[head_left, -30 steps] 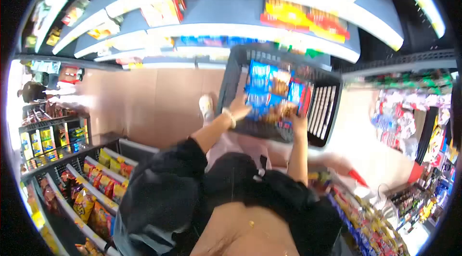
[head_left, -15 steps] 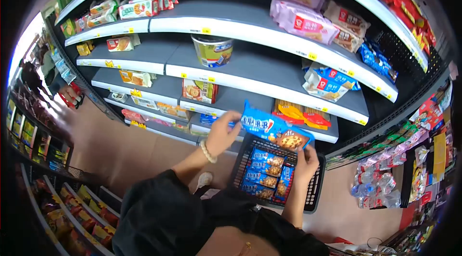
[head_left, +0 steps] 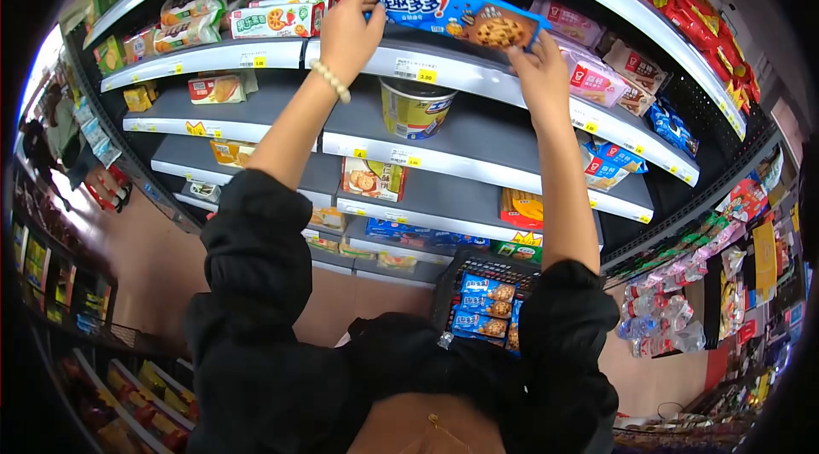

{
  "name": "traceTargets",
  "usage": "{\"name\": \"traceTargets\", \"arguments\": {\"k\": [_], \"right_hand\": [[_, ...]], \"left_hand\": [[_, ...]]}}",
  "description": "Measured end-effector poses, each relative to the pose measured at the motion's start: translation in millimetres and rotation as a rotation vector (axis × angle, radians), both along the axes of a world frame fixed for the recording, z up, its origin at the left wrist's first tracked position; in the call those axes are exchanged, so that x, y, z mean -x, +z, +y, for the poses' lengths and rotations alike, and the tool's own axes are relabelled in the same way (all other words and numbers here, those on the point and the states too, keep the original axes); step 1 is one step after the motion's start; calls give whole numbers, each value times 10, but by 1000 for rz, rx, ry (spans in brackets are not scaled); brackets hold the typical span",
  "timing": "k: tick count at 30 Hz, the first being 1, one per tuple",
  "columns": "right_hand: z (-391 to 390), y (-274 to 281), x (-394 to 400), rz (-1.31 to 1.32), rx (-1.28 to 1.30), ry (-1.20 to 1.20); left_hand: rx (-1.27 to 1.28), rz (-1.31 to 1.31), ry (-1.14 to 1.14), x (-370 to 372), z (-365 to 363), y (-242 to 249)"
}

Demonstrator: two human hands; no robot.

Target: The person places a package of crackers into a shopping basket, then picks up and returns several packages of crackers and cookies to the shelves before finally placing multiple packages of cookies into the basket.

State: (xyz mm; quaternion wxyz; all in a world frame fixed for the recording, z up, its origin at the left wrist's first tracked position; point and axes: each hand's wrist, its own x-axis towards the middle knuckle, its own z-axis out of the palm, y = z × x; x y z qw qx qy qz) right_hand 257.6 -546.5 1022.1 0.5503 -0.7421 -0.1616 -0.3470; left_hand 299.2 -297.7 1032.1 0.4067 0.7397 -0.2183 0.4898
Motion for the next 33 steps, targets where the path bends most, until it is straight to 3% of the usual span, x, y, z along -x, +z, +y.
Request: {"name": "traceTargets", "arguments": {"k": [4,7,11,13,15,17,20,22,33], "right_hand": [[165,72,-479,-1,306,-370],[122,153,-814,289,294,-244],[156,329,-1125,565,207,-118],[215,354,-1282,666,48,-61],[227,389,-1534,684,34,-45],[318,471,-1580,685,-55,-15],[336,465,-1777,649,-141,107],[323,450,-1900,653,-189,228],[306,446,-1918,666,-172,207]], "left_hand": [[-144,182,99,-455,154,20],[-405,356,224,-811,207,115],[-802,685,201,-1355,26,309],[-1564,193,338,-2165,117,48],[-1672,255,291,-2107,-56,221],[-1583,450,244,-2205,-156,278],[-1132,899,172,-2324,-296,315],[-988,1013,149,-2416,-314,303],[-752,1057,110,-2396,-333,419]]}}
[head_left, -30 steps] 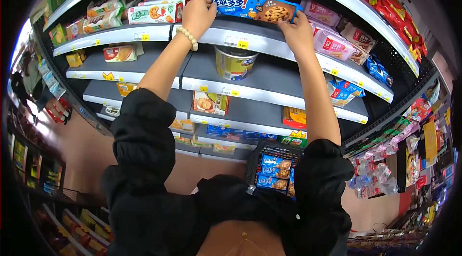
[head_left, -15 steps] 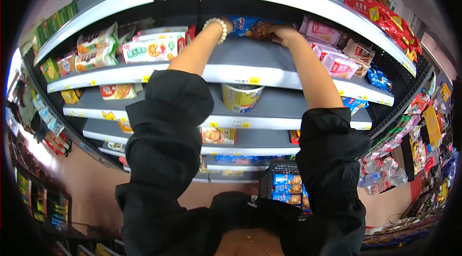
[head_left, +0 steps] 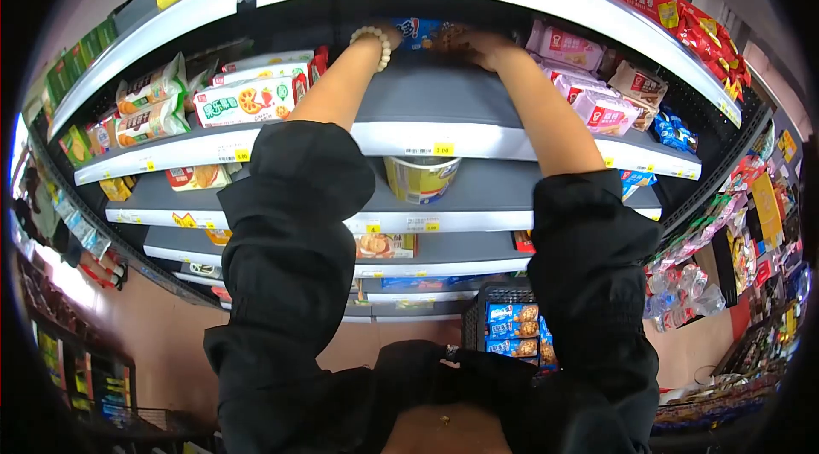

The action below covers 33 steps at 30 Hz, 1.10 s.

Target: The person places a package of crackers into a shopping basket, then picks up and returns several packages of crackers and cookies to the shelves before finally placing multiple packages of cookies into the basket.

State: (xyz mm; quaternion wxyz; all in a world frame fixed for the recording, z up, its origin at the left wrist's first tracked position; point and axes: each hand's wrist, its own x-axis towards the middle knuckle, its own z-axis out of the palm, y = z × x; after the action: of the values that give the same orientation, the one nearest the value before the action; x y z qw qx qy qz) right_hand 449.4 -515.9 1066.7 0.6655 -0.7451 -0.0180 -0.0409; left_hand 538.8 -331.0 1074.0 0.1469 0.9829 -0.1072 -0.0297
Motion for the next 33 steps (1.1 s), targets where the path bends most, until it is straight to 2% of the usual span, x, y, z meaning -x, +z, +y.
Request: {"name": "traceTargets", "arguments": {"k": [2,4,6,8,10,12,15,17,18,20,22,23,26,27,28,30,31,32,33], "right_hand": [[20,-24,108,-60,-56,11],[28,-49,512,-146,-173,43],[-67,-93,1222,-290,-36,133],[-222,-286,2056,-513,-44,265],[-537,-706,2693,-481,-99,354],[-924,-1271,3203,-361,-213,432],[-1318,-2229,3715,18,-491,-151],[-1678,-3106,4052,234,-401,-621],[-1911,-3546,4292,332,-405,-736],[-2134,-3954,4734,458,-409,-840],[-2319,-4341,5039,488,-476,-849],[-2408,-4502,5175,542,-418,-856],[-2607,-4923,5342,669,-317,-795],[-2649,-5026,5332,708,-265,-789],[-2716,-5270,5351,605,-227,-704],[-2944,-6036,5314,685,126,-452],[-3023,-6335,5267,726,272,-359],[-3001,-6516,5181,799,362,-343],[-3007,-7170,5262,691,426,-393]], "left_hand": [[60,-151,-55,321,-59,115],[150,-362,-157,1067,-119,247],[479,-805,-310,1416,-110,-92],[504,-1327,-492,2089,-101,-316],[479,-1254,-638,2703,-57,-697],[610,-1030,-820,3121,-134,-1314],[793,-440,-661,3601,-566,-2218],[1080,61,-500,3873,-957,-2947],[1218,430,-387,4009,-1108,-3249],[1294,851,-205,4215,-1375,-4014],[1042,822,-232,4516,-1603,-4489],[1084,943,-189,4637,-1704,-4698],[954,1235,171,4818,-1998,-5458],[935,1193,180,4866,-2116,-5408],[830,1172,189,4881,-2198,-5644],[617,1129,208,4910,-2302,-6236],[300,1005,408,4955,-2487,-6090],[-44,1087,103,4997,-2496,-6204],[-383,1140,-214,5006,-2480,-6361]]}}
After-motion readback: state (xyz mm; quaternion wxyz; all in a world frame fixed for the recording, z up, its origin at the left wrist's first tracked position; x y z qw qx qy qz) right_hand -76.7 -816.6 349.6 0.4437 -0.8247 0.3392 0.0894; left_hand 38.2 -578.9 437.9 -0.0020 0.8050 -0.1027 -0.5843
